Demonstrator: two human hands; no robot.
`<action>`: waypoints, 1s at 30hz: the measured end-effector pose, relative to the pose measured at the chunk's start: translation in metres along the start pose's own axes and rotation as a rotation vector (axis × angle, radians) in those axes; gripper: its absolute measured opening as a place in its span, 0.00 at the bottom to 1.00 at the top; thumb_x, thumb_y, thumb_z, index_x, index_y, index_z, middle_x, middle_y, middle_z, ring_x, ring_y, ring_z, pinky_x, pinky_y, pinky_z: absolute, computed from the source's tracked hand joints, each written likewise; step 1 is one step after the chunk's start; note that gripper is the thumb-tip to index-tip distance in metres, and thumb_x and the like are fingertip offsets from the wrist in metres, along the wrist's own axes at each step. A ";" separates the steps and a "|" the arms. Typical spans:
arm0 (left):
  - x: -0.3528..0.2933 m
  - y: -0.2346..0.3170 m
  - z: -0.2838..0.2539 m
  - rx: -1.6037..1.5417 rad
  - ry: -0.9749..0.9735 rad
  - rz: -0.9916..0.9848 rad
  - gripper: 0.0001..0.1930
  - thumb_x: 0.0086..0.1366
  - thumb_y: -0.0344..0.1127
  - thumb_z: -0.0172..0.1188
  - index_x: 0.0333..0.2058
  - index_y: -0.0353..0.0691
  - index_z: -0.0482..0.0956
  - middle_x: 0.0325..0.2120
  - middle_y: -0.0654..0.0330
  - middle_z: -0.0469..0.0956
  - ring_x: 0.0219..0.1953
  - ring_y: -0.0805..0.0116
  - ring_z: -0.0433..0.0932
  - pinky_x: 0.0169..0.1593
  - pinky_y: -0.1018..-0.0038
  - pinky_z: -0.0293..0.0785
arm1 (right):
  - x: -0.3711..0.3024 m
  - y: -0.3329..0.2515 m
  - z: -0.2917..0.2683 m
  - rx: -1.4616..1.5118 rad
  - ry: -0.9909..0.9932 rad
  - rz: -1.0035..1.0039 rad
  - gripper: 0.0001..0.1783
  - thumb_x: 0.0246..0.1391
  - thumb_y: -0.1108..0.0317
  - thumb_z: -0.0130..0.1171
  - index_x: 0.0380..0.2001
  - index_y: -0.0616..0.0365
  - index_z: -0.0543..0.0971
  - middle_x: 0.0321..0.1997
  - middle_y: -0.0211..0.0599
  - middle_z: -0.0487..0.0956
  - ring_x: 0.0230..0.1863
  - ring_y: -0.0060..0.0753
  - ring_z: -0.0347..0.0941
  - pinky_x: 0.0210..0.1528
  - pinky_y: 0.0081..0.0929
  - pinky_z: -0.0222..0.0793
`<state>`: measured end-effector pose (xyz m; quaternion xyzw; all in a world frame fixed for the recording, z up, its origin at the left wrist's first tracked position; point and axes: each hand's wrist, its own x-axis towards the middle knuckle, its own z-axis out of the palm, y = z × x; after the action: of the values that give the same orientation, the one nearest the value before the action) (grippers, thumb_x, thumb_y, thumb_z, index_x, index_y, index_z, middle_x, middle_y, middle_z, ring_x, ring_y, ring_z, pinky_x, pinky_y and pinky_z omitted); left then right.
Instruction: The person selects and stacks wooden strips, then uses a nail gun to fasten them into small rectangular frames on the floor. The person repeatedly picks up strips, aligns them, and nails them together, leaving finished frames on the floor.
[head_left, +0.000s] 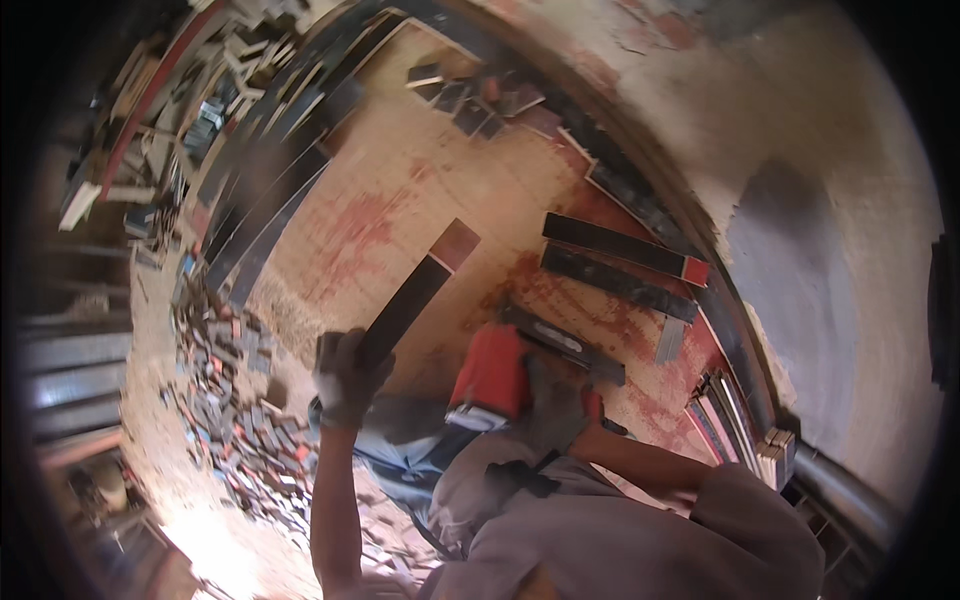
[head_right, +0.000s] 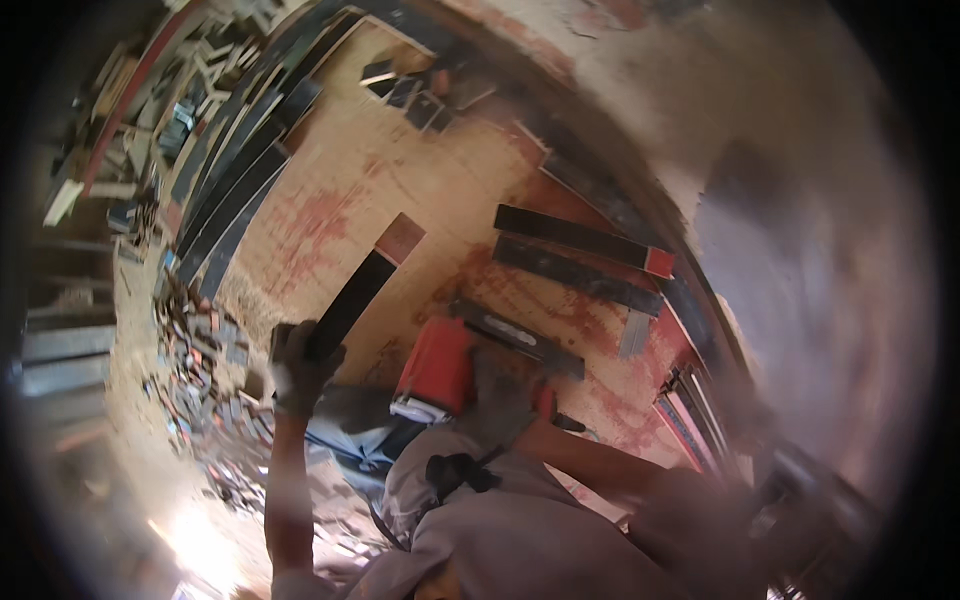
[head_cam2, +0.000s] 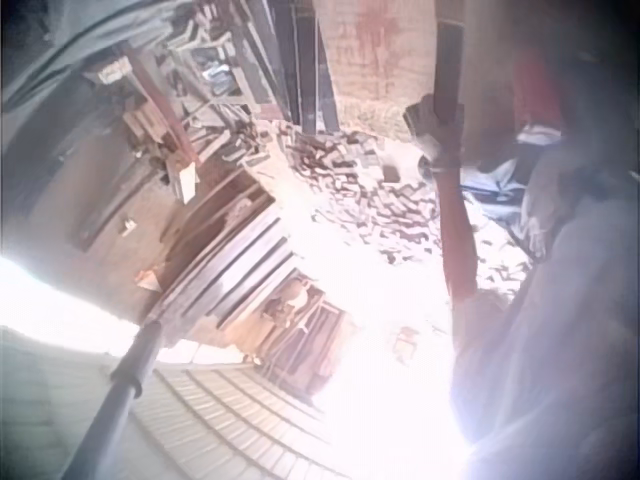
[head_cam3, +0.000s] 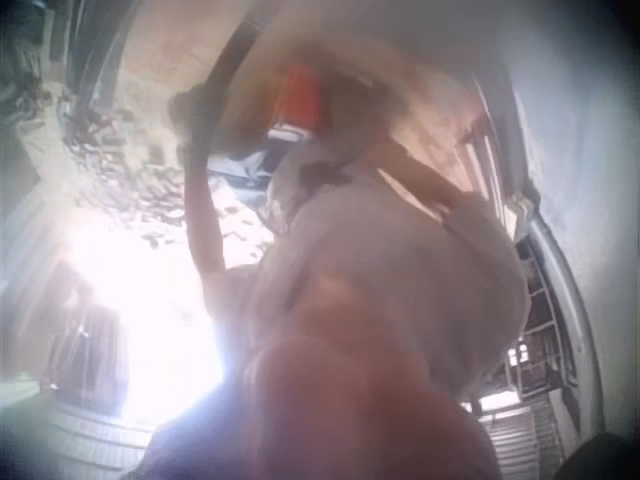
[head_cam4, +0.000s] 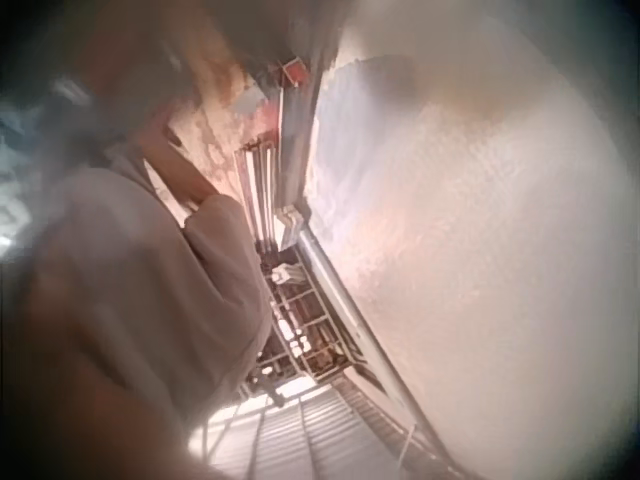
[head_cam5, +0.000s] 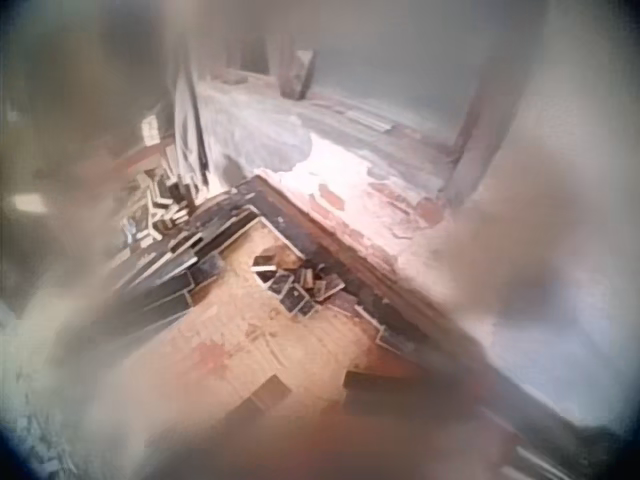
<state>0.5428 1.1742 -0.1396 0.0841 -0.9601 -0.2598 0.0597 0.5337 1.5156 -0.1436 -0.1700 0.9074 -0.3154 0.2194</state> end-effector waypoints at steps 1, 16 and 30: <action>0.007 0.008 -0.005 -0.025 0.021 0.046 0.27 0.44 0.41 0.79 0.45 0.45 0.81 0.35 0.56 0.76 0.39 0.52 0.78 0.40 0.57 0.79 | -0.004 -0.002 0.005 0.028 -0.120 0.081 0.41 0.54 0.56 0.62 0.68 0.61 0.64 0.55 0.56 0.77 0.57 0.58 0.74 0.57 0.50 0.71; 0.114 0.052 0.093 -0.144 0.032 0.124 0.40 0.51 0.42 0.76 0.64 0.41 0.72 0.62 0.49 0.71 0.64 0.46 0.68 0.66 0.54 0.65 | 0.278 0.050 -0.148 -0.424 0.708 -0.411 0.18 0.49 0.63 0.71 0.41 0.53 0.76 0.42 0.46 0.78 0.47 0.55 0.75 0.48 0.48 0.71; 0.172 -0.206 -0.029 0.438 0.106 -0.039 0.33 0.49 0.34 0.70 0.58 0.49 0.76 0.49 0.52 0.77 0.52 0.47 0.75 0.53 0.53 0.76 | 0.260 0.054 -0.089 0.025 0.508 -0.472 0.15 0.43 0.72 0.70 0.37 0.54 0.78 0.34 0.39 0.81 0.38 0.48 0.79 0.42 0.41 0.74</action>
<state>0.4060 0.9517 -0.2070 0.1272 -0.9873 -0.0416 0.0854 0.2602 1.4835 -0.1914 -0.2885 0.8648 -0.4008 -0.0901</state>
